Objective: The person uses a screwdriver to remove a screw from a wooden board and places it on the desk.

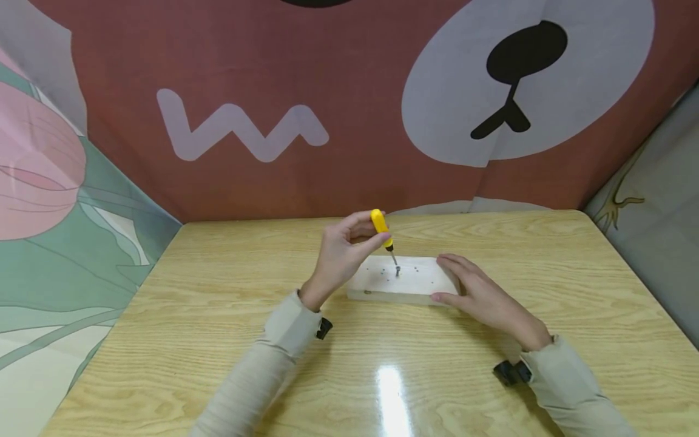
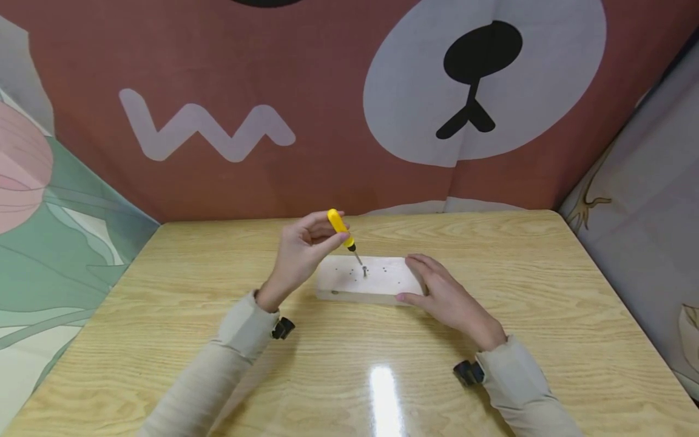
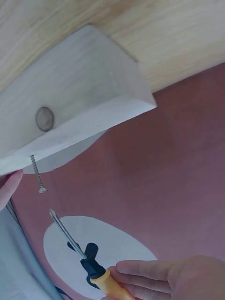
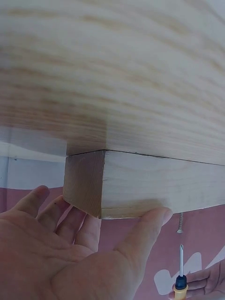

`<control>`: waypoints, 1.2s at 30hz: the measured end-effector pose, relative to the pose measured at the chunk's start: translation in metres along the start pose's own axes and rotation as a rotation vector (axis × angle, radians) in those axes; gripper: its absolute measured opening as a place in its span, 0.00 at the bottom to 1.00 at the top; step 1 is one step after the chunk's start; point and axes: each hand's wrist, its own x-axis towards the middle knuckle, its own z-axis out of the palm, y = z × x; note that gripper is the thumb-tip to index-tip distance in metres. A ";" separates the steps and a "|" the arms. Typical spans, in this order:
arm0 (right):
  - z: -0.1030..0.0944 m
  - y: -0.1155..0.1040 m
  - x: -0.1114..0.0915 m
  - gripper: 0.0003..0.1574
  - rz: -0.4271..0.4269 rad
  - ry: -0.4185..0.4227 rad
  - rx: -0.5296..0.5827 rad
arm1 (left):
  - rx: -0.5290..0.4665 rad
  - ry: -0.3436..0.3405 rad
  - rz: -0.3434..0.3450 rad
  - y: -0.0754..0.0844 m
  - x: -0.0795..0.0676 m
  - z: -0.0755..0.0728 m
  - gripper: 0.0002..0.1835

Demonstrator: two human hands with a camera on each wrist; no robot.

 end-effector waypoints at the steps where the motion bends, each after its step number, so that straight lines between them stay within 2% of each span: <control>1: 0.000 0.000 0.000 0.52 0.002 0.000 0.000 | 0.004 0.000 0.006 0.000 0.000 0.001 0.18; 13: -0.001 0.000 0.002 0.53 0.014 -0.009 -0.009 | 0.073 -0.033 0.053 -0.001 0.002 0.008 0.17; 21: -0.001 0.000 0.002 0.53 0.009 -0.008 -0.011 | 0.136 -0.046 0.047 -0.004 0.002 0.010 0.18; 29: -0.001 0.000 0.002 0.52 0.003 -0.010 -0.010 | 0.136 -0.065 0.062 -0.005 0.002 0.010 0.18; 36: -0.001 0.000 0.001 0.52 -0.003 -0.009 -0.013 | 0.129 -0.131 0.039 -0.004 0.003 0.013 0.21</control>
